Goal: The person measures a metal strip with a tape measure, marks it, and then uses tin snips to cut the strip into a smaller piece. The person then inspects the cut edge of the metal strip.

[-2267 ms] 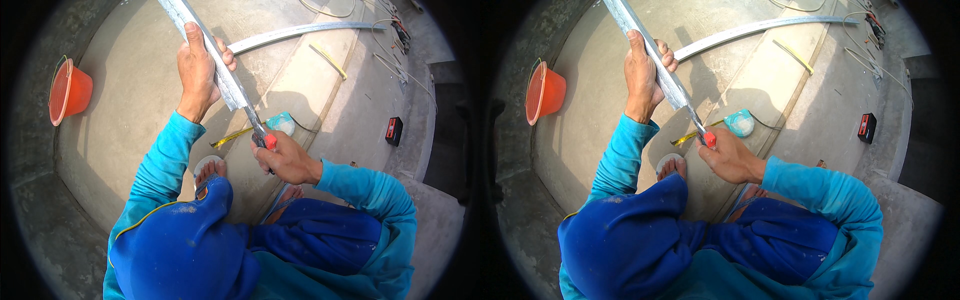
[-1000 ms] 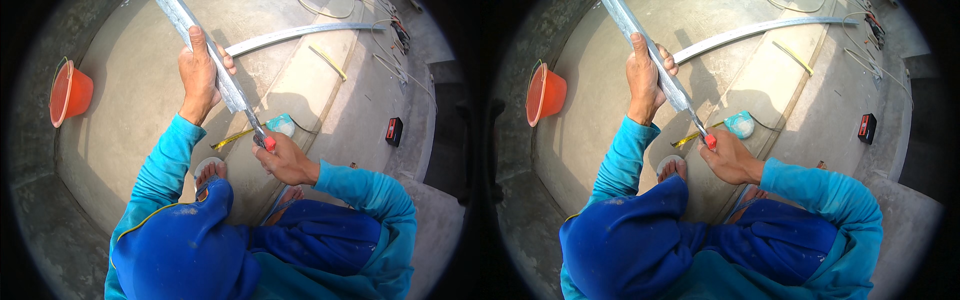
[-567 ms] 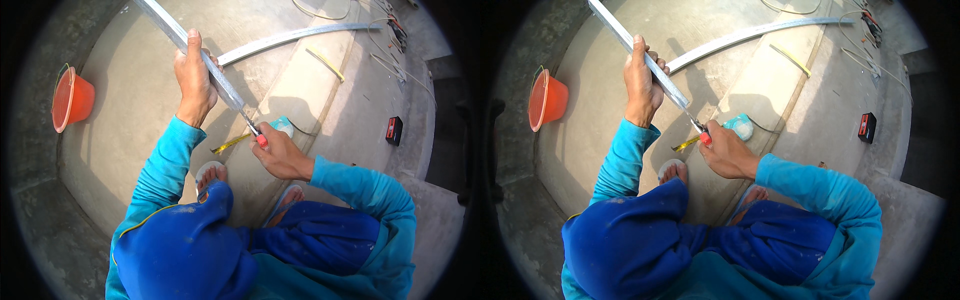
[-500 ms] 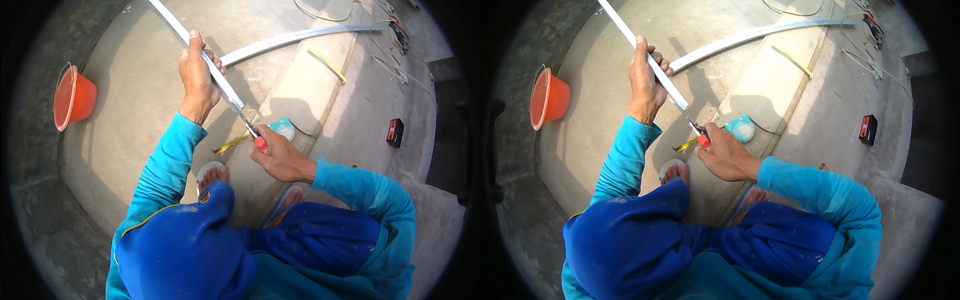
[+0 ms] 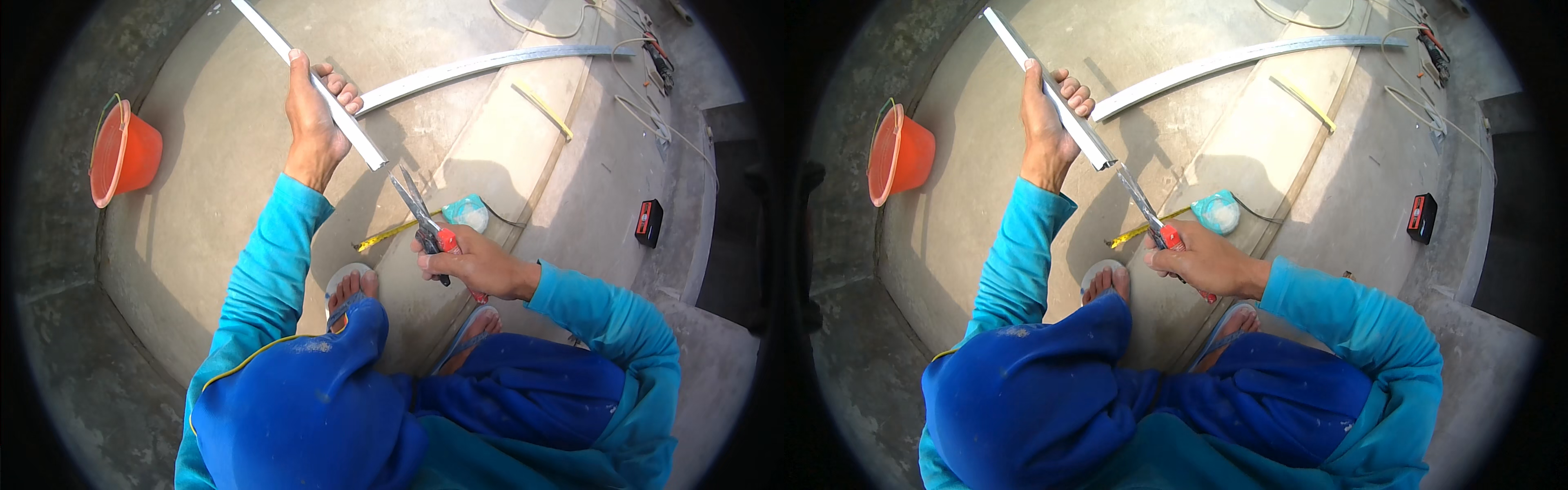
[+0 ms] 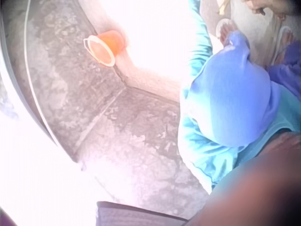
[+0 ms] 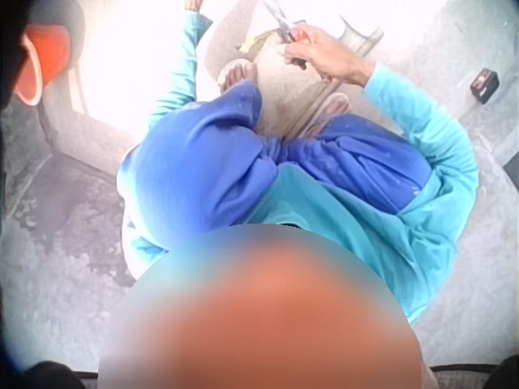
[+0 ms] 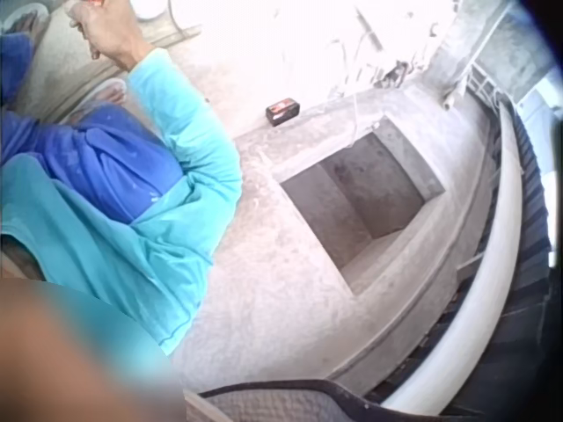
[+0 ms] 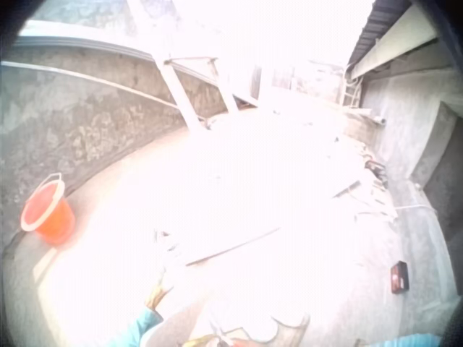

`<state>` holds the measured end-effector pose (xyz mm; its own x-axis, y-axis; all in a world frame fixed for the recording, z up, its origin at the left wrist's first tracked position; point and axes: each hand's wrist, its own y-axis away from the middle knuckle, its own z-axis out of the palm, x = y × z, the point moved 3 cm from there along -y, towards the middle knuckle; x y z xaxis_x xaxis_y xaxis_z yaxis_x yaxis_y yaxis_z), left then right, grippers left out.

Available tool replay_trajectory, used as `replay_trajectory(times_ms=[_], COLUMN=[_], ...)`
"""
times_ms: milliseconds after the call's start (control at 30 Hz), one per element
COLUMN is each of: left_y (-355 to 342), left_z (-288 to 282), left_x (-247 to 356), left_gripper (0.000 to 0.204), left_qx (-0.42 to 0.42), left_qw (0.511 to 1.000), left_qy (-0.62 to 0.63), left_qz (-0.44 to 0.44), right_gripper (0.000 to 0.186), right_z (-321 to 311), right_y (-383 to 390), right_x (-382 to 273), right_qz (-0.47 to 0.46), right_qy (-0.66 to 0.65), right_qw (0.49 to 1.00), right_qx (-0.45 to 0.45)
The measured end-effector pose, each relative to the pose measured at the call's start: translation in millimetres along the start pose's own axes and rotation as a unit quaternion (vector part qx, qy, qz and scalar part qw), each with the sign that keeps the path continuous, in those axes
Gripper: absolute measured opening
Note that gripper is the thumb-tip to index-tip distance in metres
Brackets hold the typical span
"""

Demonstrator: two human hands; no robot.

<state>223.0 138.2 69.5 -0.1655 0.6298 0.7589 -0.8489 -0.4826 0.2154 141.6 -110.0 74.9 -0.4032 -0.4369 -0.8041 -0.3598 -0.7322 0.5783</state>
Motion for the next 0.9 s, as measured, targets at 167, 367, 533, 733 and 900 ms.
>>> replay_trajectory(times_ms=[167, 367, 533, 733, 900], left_y=[6.8, 8.2, 10.0, 12.4, 15.4], left_z=[3.1, 4.1, 7.6, 13.8, 15.5], left_x=[-8.1, -14.4, -15.9, -20.3, -21.7], left_gripper=[0.049, 0.052, 0.051, 0.051, 0.051], left_qx=[-0.032, -0.067, -0.080, -0.058, -0.035], left_qw=[0.999, 0.997, 0.997, 0.997, 0.999], left_qy=[-0.009, 0.005, 0.010, 0.013, -0.007], left_qz=[-0.010, -0.022, -0.022, -0.042, -0.024], right_gripper=[0.023, 0.022, 0.024, 0.029, 0.029], right_z=[3.4, 6.2, 7.2, 4.9, 3.1], right_y=[-1.1, 0.2, 0.3, 0.5, 1.8], right_x=[-16.1, -19.2, -18.2, -20.1, -23.3], right_qz=[-0.040, -0.044, -0.056, -0.076, -0.080], right_qy=[0.036, 0.039, 0.077, 0.109, 0.168], right_qw=[0.999, 0.998, 0.994, 0.989, 0.979], right_qx=[0.008, 0.019, 0.056, 0.064, 0.085])
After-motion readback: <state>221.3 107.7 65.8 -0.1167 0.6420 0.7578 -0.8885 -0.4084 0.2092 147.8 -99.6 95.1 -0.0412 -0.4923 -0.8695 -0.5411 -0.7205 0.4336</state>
